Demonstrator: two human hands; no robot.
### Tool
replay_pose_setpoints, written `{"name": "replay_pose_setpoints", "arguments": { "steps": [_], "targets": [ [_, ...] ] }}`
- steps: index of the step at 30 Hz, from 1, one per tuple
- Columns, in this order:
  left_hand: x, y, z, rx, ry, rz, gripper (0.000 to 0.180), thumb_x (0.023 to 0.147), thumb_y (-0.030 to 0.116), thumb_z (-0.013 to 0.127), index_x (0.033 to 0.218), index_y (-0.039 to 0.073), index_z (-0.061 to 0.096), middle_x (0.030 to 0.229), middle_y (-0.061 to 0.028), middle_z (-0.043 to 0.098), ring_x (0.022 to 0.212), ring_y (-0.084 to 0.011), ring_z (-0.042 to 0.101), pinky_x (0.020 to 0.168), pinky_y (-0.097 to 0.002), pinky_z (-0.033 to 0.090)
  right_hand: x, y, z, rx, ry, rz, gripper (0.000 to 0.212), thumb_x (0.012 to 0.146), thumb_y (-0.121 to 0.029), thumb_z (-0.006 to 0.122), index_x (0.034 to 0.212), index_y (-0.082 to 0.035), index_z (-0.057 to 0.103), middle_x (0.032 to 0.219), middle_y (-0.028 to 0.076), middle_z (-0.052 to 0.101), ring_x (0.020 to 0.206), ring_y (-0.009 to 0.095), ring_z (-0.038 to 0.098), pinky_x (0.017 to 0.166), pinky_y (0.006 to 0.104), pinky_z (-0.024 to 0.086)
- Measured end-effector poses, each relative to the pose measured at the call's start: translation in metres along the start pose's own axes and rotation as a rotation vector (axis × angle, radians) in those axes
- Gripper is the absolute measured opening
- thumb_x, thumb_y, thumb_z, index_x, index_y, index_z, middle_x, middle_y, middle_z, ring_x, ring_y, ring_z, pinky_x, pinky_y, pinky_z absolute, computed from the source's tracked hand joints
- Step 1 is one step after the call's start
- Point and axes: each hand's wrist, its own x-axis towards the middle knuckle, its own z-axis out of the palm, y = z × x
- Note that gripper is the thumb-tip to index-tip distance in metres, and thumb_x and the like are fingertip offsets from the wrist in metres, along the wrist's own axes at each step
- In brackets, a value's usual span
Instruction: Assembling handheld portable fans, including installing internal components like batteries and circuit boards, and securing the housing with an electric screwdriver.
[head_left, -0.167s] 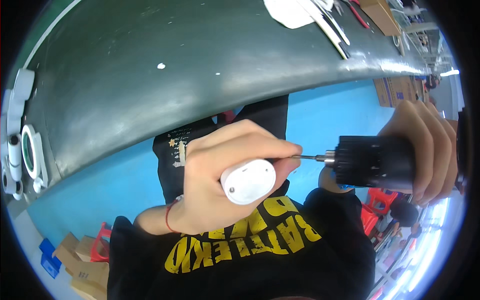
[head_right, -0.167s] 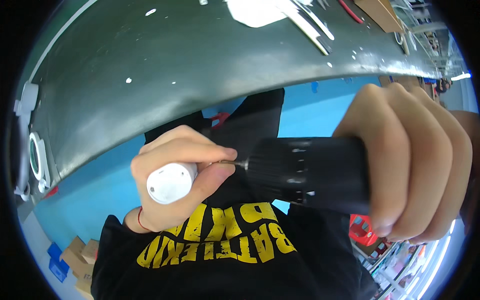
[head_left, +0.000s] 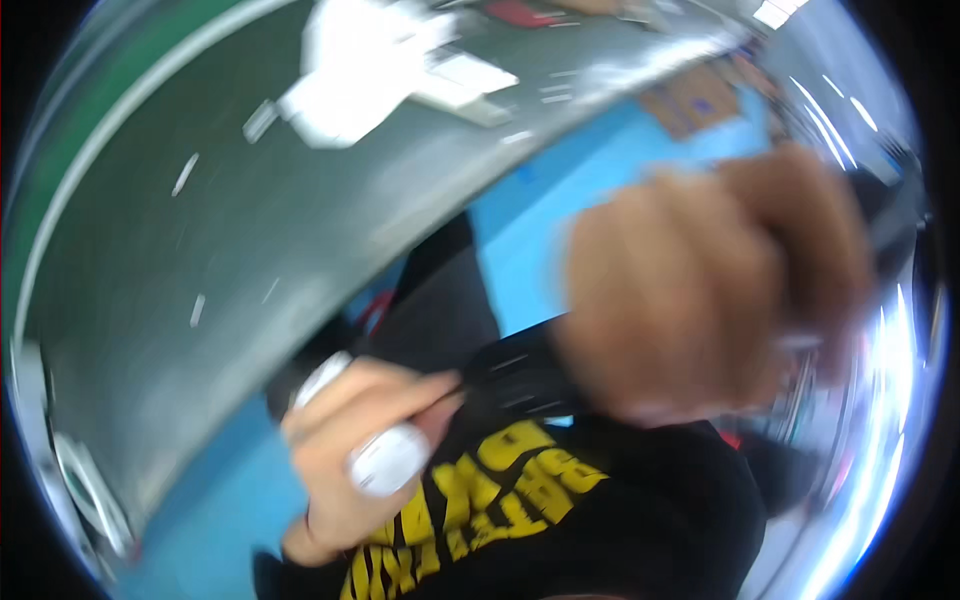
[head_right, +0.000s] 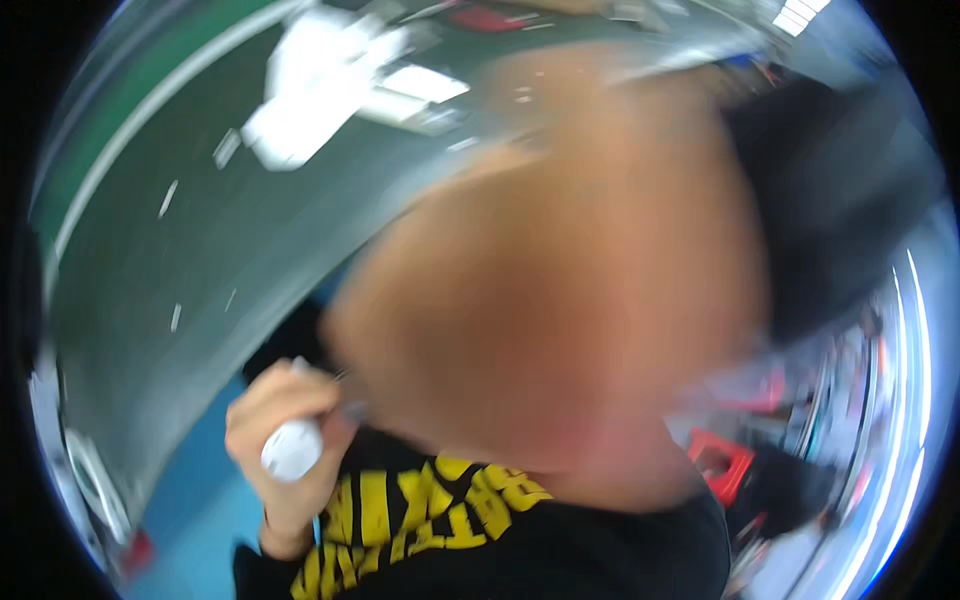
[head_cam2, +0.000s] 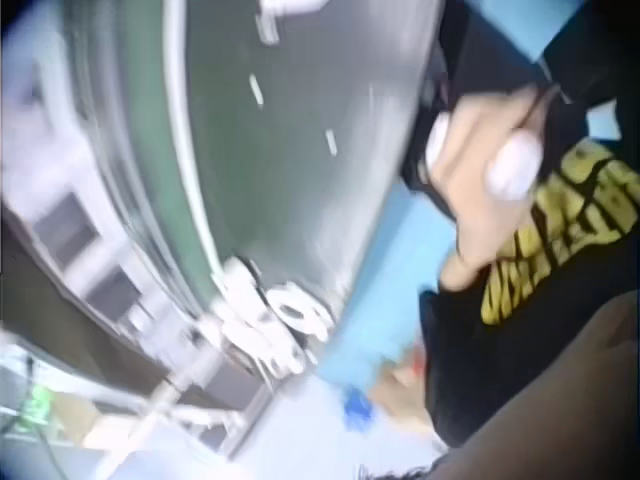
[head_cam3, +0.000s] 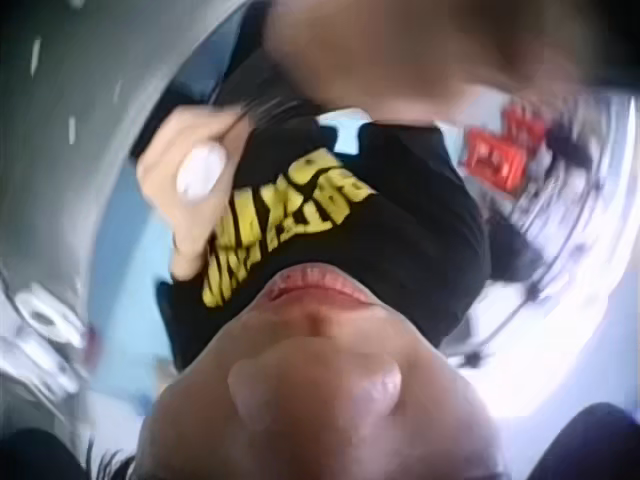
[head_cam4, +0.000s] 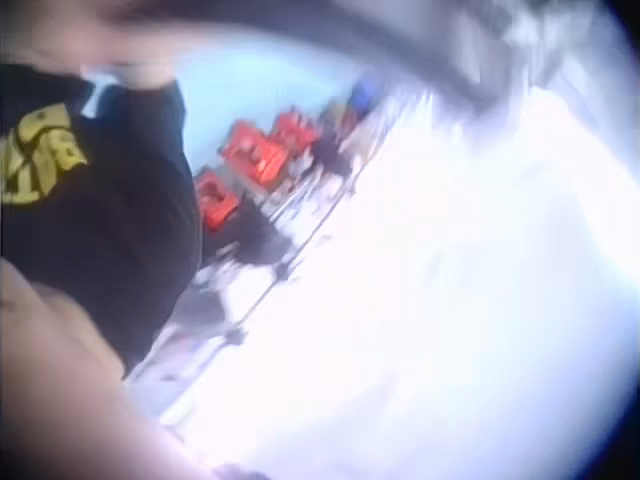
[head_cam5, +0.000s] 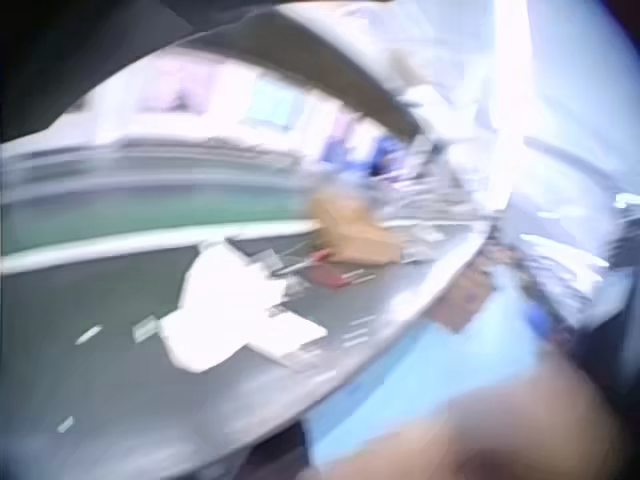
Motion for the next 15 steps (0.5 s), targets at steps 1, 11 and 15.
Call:
{"name": "replay_pose_setpoints", "arguments": {
  "steps": [1,11,15],
  "targets": [
    [-0.007,0.009,-0.009,-0.008,0.05,-0.052,0.022,0.066,-0.007,0.076,0.087,-0.001,0.072,0.076,-0.0116,0.066,0.064,-0.0219,0.063,0.058,-0.0291,0.048,0.012,0.01,0.015,-0.099,-0.033,-0.029,0.006,0.092,-0.015,0.063,0.091,-0.011,0.059,0.061,0.006,0.062,0.047,0.015,0.057,0.043,0.0283,0.047],
    [-0.011,-0.032,0.001,-0.152,-0.067,-0.215,0.018,0.077,0.008,0.072,0.091,0.0,0.063,0.077,-0.0108,0.064,0.063,-0.0206,0.061,0.059,-0.0295,0.049,0.015,-0.004,0.011,0.182,0.208,-0.212,0.115,0.067,-0.098,0.008,0.079,0.007,0.055,0.043,0.008,0.044,0.031,0.017,0.042,0.03,0.0292,0.037],
    [-0.005,-0.019,0.012,-0.123,-0.123,-0.194,0.011,0.074,0.005,0.072,0.078,0.001,0.061,0.067,-0.0067,0.061,0.056,-0.014,0.058,0.055,-0.0245,0.044,0.003,-0.053,-0.02,-0.108,-0.269,0.019,0.011,0.1,-0.019,0.051,0.107,-0.011,0.054,0.079,0.003,0.064,0.062,0.016,0.063,0.053,0.0288,0.052]
  ]
}}
